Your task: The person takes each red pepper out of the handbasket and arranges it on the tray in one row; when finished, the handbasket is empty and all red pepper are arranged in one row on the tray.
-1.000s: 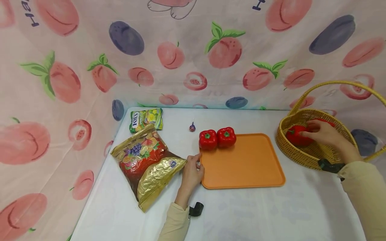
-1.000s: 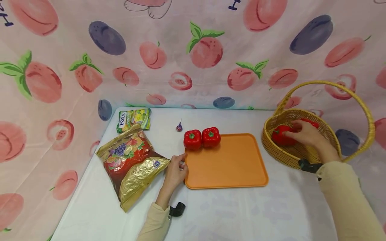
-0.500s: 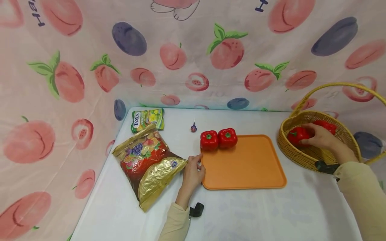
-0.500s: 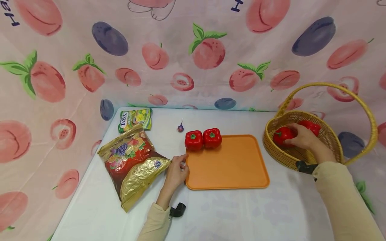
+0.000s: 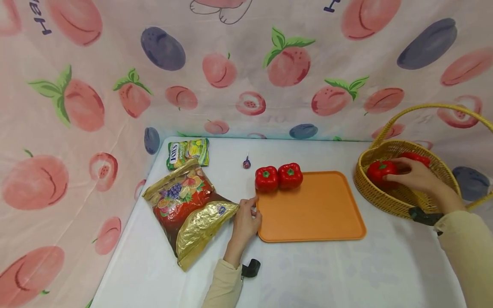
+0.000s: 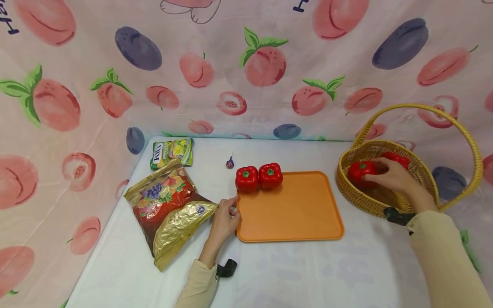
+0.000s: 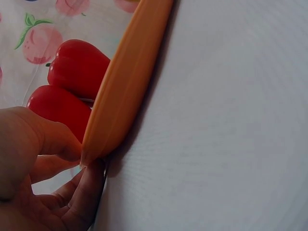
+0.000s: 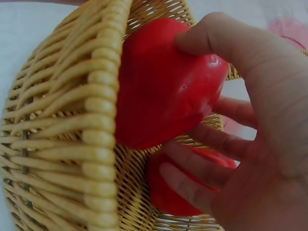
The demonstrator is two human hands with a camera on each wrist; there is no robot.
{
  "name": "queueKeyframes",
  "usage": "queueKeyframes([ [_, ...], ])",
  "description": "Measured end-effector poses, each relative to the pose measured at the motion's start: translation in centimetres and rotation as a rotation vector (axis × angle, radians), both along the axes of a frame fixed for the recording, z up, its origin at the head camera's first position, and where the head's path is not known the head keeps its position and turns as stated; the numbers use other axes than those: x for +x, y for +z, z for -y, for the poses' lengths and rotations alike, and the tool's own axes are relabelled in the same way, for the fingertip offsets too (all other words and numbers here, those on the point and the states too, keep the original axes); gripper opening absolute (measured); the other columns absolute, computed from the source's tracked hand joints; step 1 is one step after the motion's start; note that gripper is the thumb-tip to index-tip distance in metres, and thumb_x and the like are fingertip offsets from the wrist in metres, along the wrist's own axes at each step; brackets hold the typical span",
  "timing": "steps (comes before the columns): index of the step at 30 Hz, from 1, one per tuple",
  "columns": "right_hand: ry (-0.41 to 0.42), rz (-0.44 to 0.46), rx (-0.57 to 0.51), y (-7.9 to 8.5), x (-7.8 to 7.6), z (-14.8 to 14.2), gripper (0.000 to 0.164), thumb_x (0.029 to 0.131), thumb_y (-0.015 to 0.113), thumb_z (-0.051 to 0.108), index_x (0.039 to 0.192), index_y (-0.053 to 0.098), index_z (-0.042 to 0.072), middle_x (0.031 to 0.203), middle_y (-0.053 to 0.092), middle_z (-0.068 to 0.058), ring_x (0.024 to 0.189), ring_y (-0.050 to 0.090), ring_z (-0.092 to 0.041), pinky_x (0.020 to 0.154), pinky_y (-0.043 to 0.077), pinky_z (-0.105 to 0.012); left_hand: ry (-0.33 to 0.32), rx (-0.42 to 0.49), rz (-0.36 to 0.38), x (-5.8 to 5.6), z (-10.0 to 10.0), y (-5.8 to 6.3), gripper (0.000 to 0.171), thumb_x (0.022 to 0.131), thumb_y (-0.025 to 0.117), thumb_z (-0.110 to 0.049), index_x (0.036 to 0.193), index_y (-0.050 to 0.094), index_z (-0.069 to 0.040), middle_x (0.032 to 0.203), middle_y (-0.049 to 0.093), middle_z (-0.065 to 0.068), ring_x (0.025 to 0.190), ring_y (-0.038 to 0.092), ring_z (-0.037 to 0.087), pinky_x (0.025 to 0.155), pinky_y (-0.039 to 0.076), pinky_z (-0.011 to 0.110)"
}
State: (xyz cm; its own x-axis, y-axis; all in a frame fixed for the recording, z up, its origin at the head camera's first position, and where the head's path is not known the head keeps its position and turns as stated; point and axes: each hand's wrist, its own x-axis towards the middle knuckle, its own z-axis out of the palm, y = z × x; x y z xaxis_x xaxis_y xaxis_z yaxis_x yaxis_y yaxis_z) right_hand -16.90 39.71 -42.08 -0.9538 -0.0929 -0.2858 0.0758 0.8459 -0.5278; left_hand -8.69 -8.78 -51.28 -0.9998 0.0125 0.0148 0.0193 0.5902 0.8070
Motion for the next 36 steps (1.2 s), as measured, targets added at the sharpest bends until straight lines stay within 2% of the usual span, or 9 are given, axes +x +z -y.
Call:
queueKeyframes([
  [5,-0.021,-0.063,-0.055,-0.1,0.2,-0.2,0.079,0.093,0.066,0.039,0.143,0.031,-0.011,0.131,0.043,-0.035,0.111,0.049,-0.050,0.070,0.048,-0.023,0.002,0.003,0.027,0.0,-0.1,0.1,0.046,0.088,0.064,-0.003,0.133,0.061,-0.004,0.108,0.055,0.012,0.076,0.055,0.012,0.065,0.046,0.025],
  [10,-0.042,-0.101,-0.079,0.1,0.5,-0.2,0.078,0.093,0.066,0.037,0.142,0.031,-0.012,0.130,0.044,-0.036,0.112,0.049,-0.052,0.065,0.042,-0.014,0.005,-0.002,0.031,-0.1,-0.2,0.1,0.046,0.088,0.064,-0.003,0.134,0.060,-0.004,0.107,0.055,0.011,0.076,0.054,0.012,0.065,0.045,0.024],
  [14,-0.084,-0.098,-0.105,0.2,0.8,-0.3,0.080,0.094,0.064,0.040,0.146,0.027,-0.008,0.134,0.040,-0.037,0.117,0.044,-0.053,0.080,0.050,-0.036,-0.002,0.004,0.027,-0.1,-0.3,0.0,0.046,0.088,0.064,-0.003,0.134,0.060,-0.004,0.108,0.056,0.011,0.076,0.055,0.012,0.066,0.046,0.024],
  [18,-0.126,-0.084,-0.145,0.5,1.2,0.0,0.084,0.095,0.061,0.043,0.153,0.021,-0.001,0.142,0.030,-0.038,0.123,0.033,-0.056,0.091,0.032,-0.072,-0.002,0.010,0.027,-0.1,-0.4,0.0,0.046,0.088,0.064,-0.003,0.134,0.060,-0.004,0.108,0.056,0.012,0.077,0.056,0.012,0.066,0.047,0.025],
  [25,-0.151,-0.129,-0.147,1.0,1.5,0.9,0.082,0.095,0.060,0.044,0.153,0.024,0.000,0.142,0.031,-0.038,0.122,0.033,-0.056,0.090,0.032,-0.073,-0.006,0.006,0.014,0.0,-0.1,0.0,0.046,0.088,0.064,-0.003,0.133,0.061,-0.004,0.108,0.055,0.012,0.076,0.055,0.012,0.066,0.046,0.025],
  [27,-0.155,-0.154,-0.147,0.9,1.5,1.1,0.080,0.095,0.061,0.044,0.152,0.026,0.000,0.140,0.034,-0.037,0.120,0.036,-0.055,0.088,0.038,-0.066,-0.011,0.004,0.003,-0.1,-0.1,0.0,0.046,0.088,0.064,-0.003,0.133,0.061,-0.004,0.108,0.055,0.012,0.076,0.055,0.012,0.066,0.046,0.025],
  [30,-0.161,-0.185,-0.153,0.6,1.6,1.4,0.079,0.094,0.062,0.043,0.151,0.028,0.001,0.138,0.038,-0.035,0.118,0.041,-0.052,0.080,0.048,-0.039,-0.012,0.003,-0.008,-0.2,0.0,0.0,0.046,0.087,0.064,-0.003,0.133,0.061,-0.003,0.107,0.056,0.012,0.076,0.055,0.012,0.066,0.046,0.025],
  [33,-0.169,-0.209,-0.153,0.4,1.8,1.7,0.078,0.094,0.063,0.043,0.151,0.030,0.001,0.137,0.040,-0.033,0.116,0.044,-0.049,0.067,0.041,-0.014,-0.012,0.002,-0.006,-0.2,0.0,-0.1,0.046,0.087,0.064,-0.003,0.133,0.061,-0.003,0.107,0.056,0.012,0.076,0.055,0.012,0.065,0.046,0.024],
  [36,-0.198,-0.238,-0.160,0.5,1.9,2.1,0.079,0.093,0.063,0.043,0.151,0.030,0.001,0.137,0.041,-0.033,0.115,0.045,-0.049,0.063,0.037,-0.009,-0.012,-0.003,0.009,-0.1,-0.1,-0.2,0.045,0.088,0.064,-0.003,0.133,0.061,-0.004,0.108,0.055,0.011,0.076,0.055,0.011,0.066,0.046,0.024],
])
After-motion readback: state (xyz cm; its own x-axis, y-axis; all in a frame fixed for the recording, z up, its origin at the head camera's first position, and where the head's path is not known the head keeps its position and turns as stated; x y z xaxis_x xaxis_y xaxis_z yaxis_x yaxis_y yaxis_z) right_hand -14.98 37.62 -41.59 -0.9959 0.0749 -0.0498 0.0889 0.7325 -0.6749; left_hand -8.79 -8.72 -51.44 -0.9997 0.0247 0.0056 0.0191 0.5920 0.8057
